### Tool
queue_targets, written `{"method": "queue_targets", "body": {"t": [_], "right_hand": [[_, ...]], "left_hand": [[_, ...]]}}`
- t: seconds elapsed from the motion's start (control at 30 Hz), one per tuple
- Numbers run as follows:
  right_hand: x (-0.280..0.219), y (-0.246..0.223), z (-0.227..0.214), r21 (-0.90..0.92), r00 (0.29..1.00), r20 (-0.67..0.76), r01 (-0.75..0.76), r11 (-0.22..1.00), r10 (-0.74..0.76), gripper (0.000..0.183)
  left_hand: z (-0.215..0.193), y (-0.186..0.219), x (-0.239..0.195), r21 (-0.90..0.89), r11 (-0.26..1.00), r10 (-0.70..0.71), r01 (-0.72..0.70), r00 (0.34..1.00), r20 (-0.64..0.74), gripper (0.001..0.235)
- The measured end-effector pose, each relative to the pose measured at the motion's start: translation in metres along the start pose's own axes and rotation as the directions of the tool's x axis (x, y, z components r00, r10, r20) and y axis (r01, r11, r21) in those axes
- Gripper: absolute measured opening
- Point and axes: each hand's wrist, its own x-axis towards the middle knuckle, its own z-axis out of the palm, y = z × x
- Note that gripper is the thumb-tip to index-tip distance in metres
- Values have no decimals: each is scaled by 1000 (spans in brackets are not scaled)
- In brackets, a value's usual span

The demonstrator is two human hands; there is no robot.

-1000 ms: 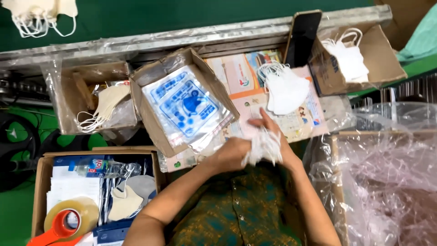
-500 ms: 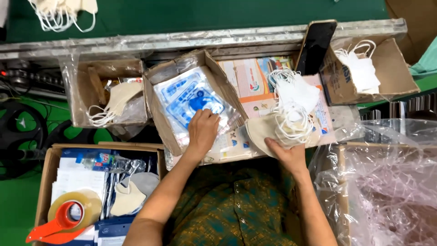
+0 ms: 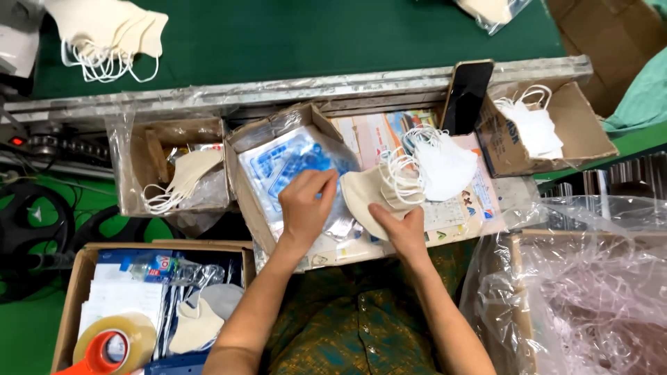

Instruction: The recorder takes groups of face masks from the conveyor belt or workstation and packs them into clear plastic bags.

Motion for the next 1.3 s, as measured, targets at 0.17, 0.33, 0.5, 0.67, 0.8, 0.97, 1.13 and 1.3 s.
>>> {"method": "queue_targets", "body": {"t": [0.17,0.33,0.5,0.67,0.8,0.97,1.13,1.3], "right_hand": [[16,1,-5,-191,964,-16,259,947,-267,43],[6,-84,10,-633,646,196,658,409,-737,41],[23,-86,-36,-704,568,342,683,196,-748,40],[11,-130,-54,-922,920,363,378,87,-148,25],[-6,-148,-52,-947,968,252,245,206,8,31],[-5,-129,-50,-770,832,460,548,328,-310,25],[-2,-96,-51,-867,899,438,427,255,-15,17],[-8,-133,-53,-921,914,388,379,85,123,25]], "left_hand": [[10,-10,-17,-243,948,-165,206,970,180,26],[0,11,4,-528,794,-81,303,912,401,57],[27,18,5,-719,611,76,332,879,471,38],[4,48,22,-361,505,-120,784,478,870,73],[-17,62,58,-496,851,96,173,877,470,101],[31,25,29,-407,889,171,209,673,720,44],[50,32,12,-347,893,110,288,607,787,39],[48,25,8,-541,748,154,385,693,705,49]]}}
